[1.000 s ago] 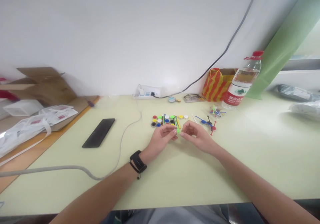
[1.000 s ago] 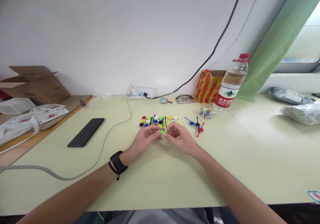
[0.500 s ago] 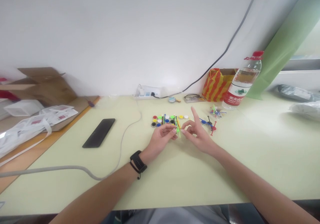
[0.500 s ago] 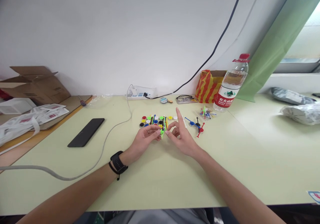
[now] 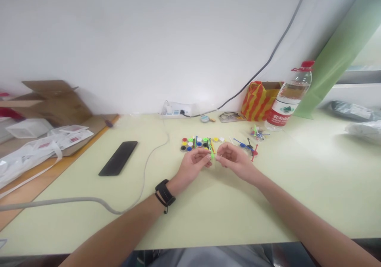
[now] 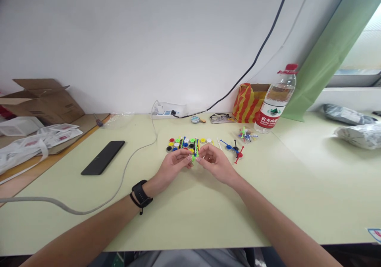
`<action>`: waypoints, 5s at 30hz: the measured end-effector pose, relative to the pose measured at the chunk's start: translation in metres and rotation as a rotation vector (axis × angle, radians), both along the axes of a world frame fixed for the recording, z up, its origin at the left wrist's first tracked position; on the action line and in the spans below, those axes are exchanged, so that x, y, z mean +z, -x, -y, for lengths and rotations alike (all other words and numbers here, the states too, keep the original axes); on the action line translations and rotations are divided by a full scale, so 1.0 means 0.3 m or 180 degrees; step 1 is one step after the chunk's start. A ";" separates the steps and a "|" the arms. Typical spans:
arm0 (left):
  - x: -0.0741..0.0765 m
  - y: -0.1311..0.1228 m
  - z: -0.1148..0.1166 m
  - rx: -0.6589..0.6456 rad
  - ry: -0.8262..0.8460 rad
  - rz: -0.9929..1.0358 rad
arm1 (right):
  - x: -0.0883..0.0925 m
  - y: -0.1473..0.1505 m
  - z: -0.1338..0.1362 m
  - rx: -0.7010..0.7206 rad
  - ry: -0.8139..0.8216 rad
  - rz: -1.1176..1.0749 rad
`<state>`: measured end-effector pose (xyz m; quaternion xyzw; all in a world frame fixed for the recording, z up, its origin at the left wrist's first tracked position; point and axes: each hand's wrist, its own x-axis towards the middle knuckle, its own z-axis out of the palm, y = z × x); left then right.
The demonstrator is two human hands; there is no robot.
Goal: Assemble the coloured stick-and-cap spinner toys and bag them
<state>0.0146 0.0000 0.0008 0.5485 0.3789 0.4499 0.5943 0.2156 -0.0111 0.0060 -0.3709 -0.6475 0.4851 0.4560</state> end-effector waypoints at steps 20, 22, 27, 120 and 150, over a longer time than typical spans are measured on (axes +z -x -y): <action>0.002 0.000 0.001 0.0050 0.0001 0.0025 | -0.038 0.002 0.000 -0.0403 -0.0289 0.0092; 0.000 0.000 0.000 0.0042 -0.0019 0.0022 | -0.038 0.000 -0.002 -0.0454 -0.0182 0.0105; -0.005 0.000 -0.003 0.0085 -0.0046 -0.0013 | -0.015 -0.008 -0.007 -0.0071 0.0191 0.0519; -0.011 0.004 -0.001 0.0023 -0.0091 -0.0036 | -0.027 0.007 -0.004 0.0065 -0.0102 0.0358; -0.012 0.001 -0.006 0.0043 -0.0148 0.0007 | -0.017 0.003 0.002 0.0035 -0.0148 0.0426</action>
